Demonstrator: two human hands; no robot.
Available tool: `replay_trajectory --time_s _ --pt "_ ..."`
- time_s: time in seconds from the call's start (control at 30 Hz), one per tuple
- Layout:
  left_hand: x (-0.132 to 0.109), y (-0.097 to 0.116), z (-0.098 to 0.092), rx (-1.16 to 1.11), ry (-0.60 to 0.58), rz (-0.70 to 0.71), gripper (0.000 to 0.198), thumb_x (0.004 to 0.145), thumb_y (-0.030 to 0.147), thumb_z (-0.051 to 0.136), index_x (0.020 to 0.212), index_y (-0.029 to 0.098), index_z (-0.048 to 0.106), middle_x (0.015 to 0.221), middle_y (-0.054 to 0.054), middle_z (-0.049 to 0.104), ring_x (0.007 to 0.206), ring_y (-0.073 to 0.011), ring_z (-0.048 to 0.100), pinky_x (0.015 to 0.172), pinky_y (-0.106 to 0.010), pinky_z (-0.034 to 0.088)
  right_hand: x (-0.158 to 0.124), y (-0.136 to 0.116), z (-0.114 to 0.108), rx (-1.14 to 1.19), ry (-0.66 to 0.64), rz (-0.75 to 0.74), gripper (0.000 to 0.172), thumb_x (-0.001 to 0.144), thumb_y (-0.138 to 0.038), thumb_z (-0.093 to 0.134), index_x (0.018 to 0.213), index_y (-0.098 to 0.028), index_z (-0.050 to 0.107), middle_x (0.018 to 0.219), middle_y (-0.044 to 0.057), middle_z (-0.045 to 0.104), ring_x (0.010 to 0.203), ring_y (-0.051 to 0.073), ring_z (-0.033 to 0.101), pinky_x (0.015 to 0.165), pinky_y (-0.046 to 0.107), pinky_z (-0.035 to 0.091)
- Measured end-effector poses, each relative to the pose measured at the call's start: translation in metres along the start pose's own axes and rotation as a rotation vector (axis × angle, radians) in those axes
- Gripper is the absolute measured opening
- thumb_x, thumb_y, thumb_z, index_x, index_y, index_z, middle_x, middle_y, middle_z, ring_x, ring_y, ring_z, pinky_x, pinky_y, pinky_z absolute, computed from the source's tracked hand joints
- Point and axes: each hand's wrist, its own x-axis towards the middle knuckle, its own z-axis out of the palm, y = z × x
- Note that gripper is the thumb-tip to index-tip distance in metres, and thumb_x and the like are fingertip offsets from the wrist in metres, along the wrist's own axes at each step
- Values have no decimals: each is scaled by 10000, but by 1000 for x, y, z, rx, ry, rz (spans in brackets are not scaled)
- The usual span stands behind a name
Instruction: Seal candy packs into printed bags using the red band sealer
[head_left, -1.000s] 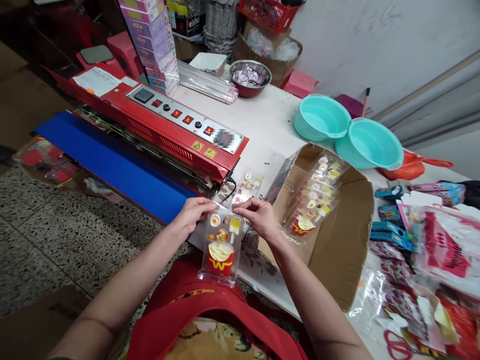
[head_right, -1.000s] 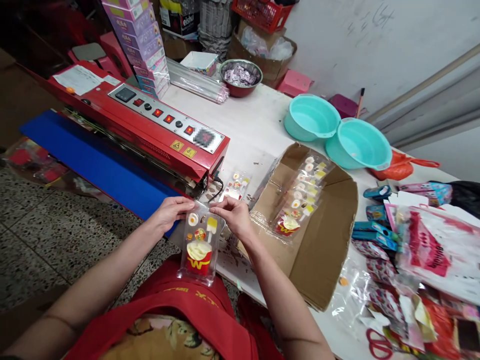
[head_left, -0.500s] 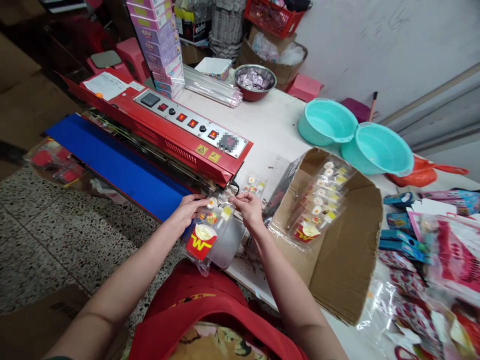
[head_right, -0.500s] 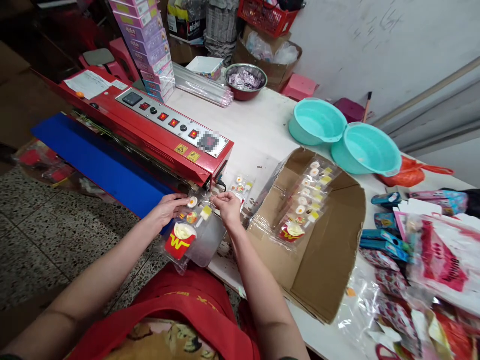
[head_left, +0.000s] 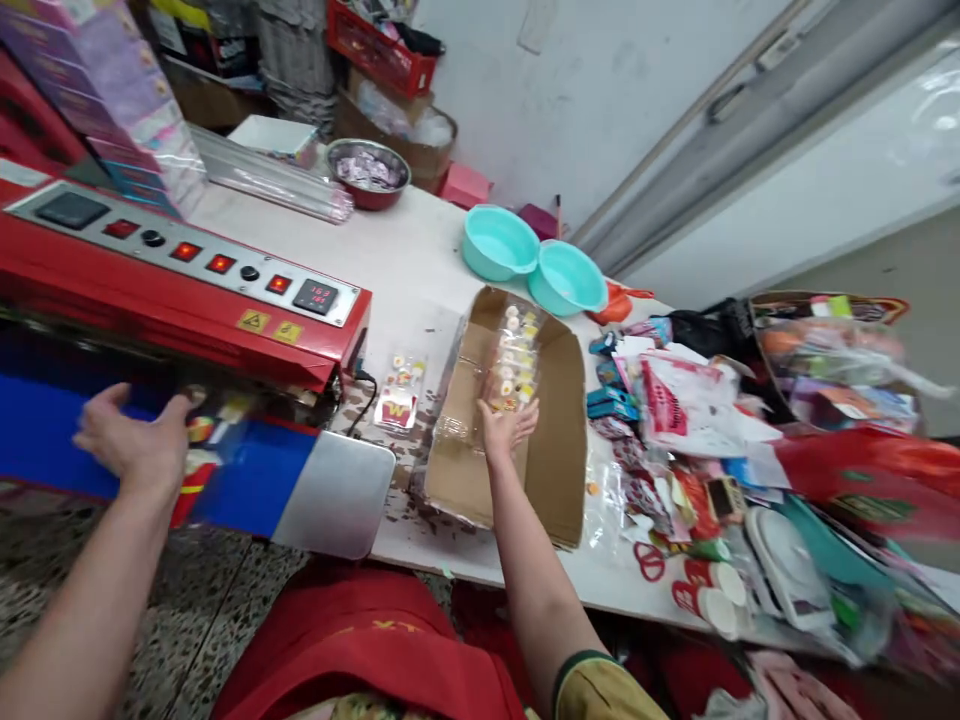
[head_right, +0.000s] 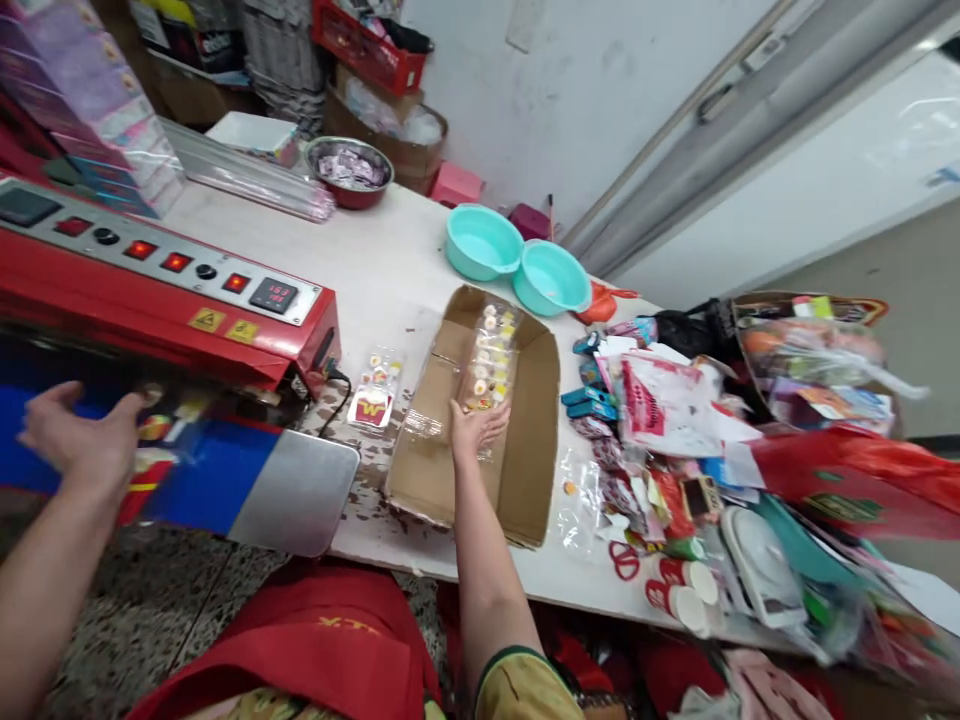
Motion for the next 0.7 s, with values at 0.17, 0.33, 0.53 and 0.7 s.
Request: replay_trajectory --time_s 0.17,0.33,0.53,0.7 --pt "-68 19 -5 13 27 513 535 688 362 768 1145 204 539 1285 -134 595 1255 -336 495 1077 -557 327 28 37 5 -121 -164 153 1152 552 -234 768 1493 -114 115 1397 307 309 1323 450 303 1065 603 254" --pt "-166 72 -1 -288 -453 499 335 827 344 635 1108 168 586 1166 -141 639 1160 -274 564 1020 -450 413 18 -4 -43 -145 -150 -78 1214 575 -329 791 1513 -92 58 1304 259 378 1226 437 388 1051 570 306" --pt "-211 151 12 -856 -1374 -66 784 680 323 783 1362 225 409 1350 -149 567 1175 -262 590 973 -396 474 -64 -71 -98 150 -404 -519 1152 647 -490 797 1510 -197 93 1336 225 344 1229 439 357 1035 647 292" --pt "-184 143 -1 -911 -1478 -242 671 650 279 802 1255 190 527 1075 -100 715 964 -243 685 842 -342 528 -73 -97 -97 496 -643 -458 1200 647 -485 833 1494 -299 3 1493 198 185 1167 332 479 896 484 516"
